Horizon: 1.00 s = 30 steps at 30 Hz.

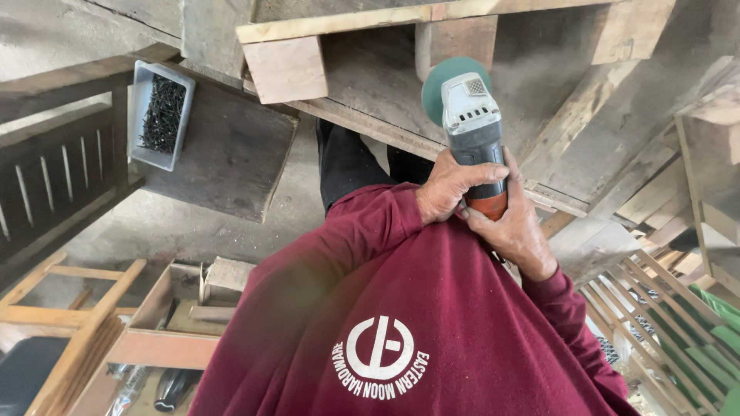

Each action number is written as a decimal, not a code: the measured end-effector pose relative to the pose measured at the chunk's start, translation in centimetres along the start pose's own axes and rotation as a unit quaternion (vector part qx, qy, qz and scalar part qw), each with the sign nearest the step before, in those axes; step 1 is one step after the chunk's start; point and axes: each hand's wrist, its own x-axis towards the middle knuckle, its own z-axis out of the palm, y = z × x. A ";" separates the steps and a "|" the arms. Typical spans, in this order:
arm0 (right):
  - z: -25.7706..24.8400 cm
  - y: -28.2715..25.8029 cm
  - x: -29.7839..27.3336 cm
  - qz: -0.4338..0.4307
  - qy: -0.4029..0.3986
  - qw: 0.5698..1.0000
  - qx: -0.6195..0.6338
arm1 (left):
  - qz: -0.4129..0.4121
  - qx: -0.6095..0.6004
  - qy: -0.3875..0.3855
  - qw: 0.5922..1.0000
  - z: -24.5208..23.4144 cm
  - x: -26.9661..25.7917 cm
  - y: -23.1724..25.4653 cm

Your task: The person uses an angle grinder with a sanding disc to smooth the edges and surfaces of a wooden pallet. They hold the pallet with one hand and operate the tool with the other, moving along different sections of the pallet.

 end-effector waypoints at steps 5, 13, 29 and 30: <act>-2.7 2.3 0.1 -0.051 -0.009 0.999 0.004 | 0.013 -0.013 -0.006 1.000 1.6 1.8 -2.1; -4.5 4.5 0.6 -0.003 0.015 1.000 -0.007 | -0.011 0.017 -0.020 1.000 3.3 4.2 -3.2; -2.7 3.2 0.6 -0.052 -0.046 0.997 -0.020 | 0.036 0.011 0.048 0.998 0.8 0.8 -3.3; -2.9 3.6 0.6 -0.040 -0.042 0.998 -0.019 | 0.027 0.019 0.047 0.998 1.0 1.1 -3.6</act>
